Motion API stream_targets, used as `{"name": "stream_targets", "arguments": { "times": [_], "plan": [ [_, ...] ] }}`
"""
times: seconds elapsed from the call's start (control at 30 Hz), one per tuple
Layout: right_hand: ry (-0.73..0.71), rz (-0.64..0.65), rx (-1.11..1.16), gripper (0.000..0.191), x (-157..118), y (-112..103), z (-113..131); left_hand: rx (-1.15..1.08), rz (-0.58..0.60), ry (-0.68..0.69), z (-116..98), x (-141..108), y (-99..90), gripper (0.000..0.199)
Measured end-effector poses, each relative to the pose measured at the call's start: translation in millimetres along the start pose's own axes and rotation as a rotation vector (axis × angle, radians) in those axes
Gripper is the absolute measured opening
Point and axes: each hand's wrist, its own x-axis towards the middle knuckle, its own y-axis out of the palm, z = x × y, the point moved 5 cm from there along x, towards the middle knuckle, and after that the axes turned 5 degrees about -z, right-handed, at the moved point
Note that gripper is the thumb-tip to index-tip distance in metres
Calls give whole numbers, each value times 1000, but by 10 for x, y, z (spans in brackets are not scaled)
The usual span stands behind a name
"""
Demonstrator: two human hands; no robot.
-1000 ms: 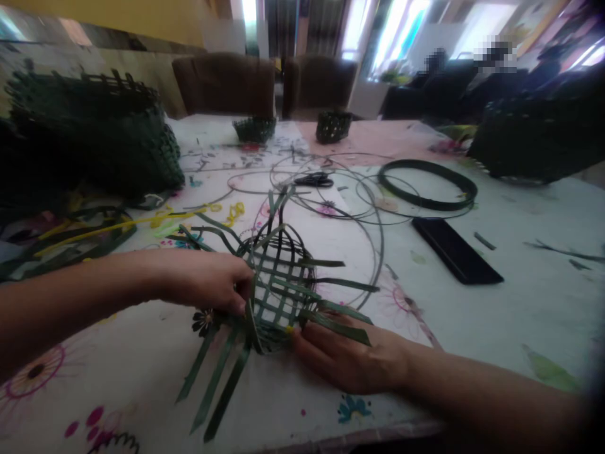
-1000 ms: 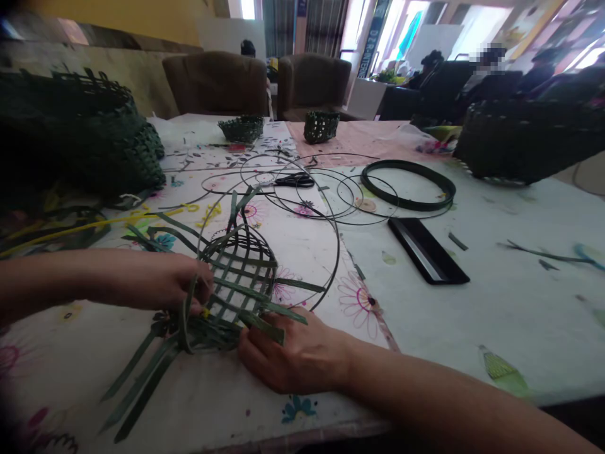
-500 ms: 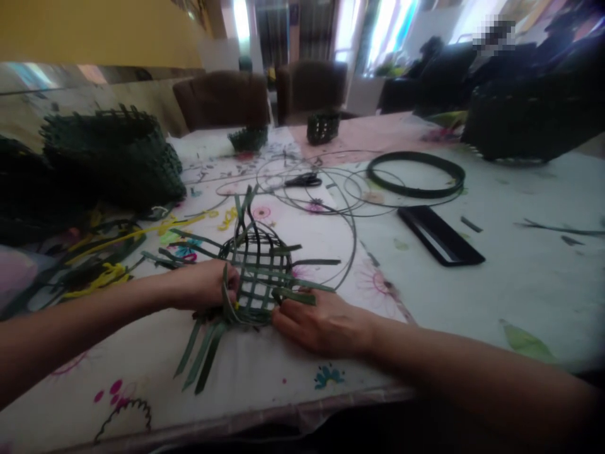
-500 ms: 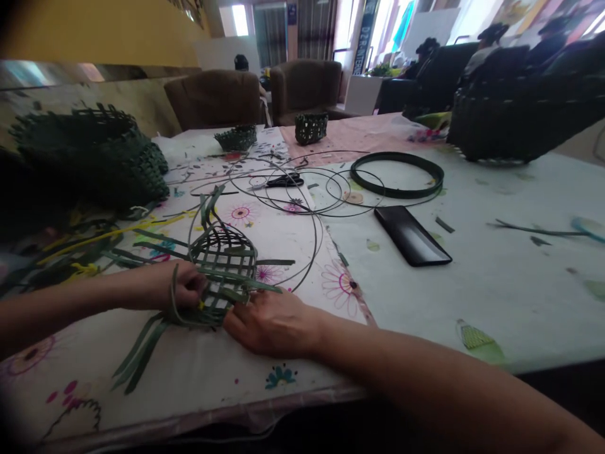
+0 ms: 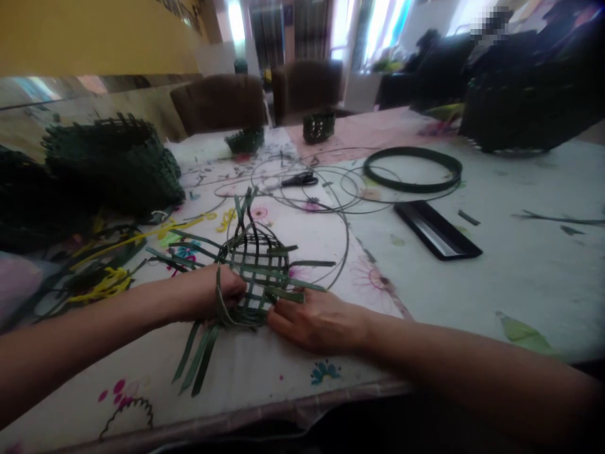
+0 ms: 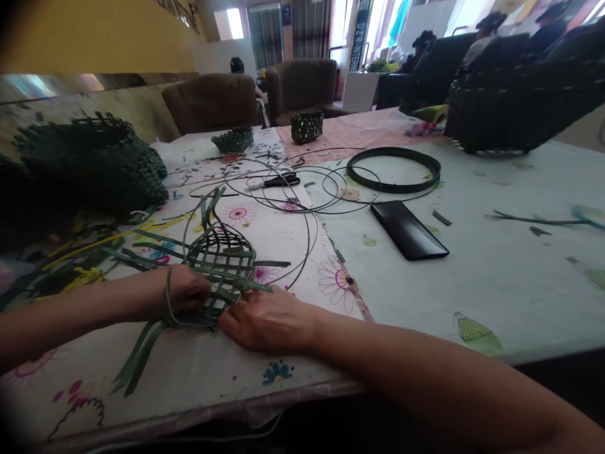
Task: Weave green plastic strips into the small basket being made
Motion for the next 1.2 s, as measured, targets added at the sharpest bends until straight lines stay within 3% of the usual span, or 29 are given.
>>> {"name": "stream_targets", "arguments": {
  "times": [0.13, 0.27, 0.47, 0.67, 0.9, 1.1, 1.2],
  "plan": [
    [25, 32, 6, 22, 0, -1, -15, -33, 96, -114, 27, -20, -17, 6],
    [48, 91, 33, 24, 13, 4, -35, -131, 110, -202, 107, -49, -6, 7],
    [35, 65, 47, 26, 17, -3, -36, -88, 139, -233, 140, -38, 41, 10],
    [40, 4, 62, 24, 1, 12, -28, -10, 38, -97, 164, -23, 114, 11],
    [35, 28, 89, 25, -8, 32, -37, -46, 47, -213, 159, -90, 116, 13],
    [48, 8, 124, 26, 1, 17, -37, 135, -95, -17, 61, -13, 83, 12],
    [50, 23, 133, 30, 4, 4, -41, 151, -163, -17, 114, 3, 50, 10]
  ]
}}
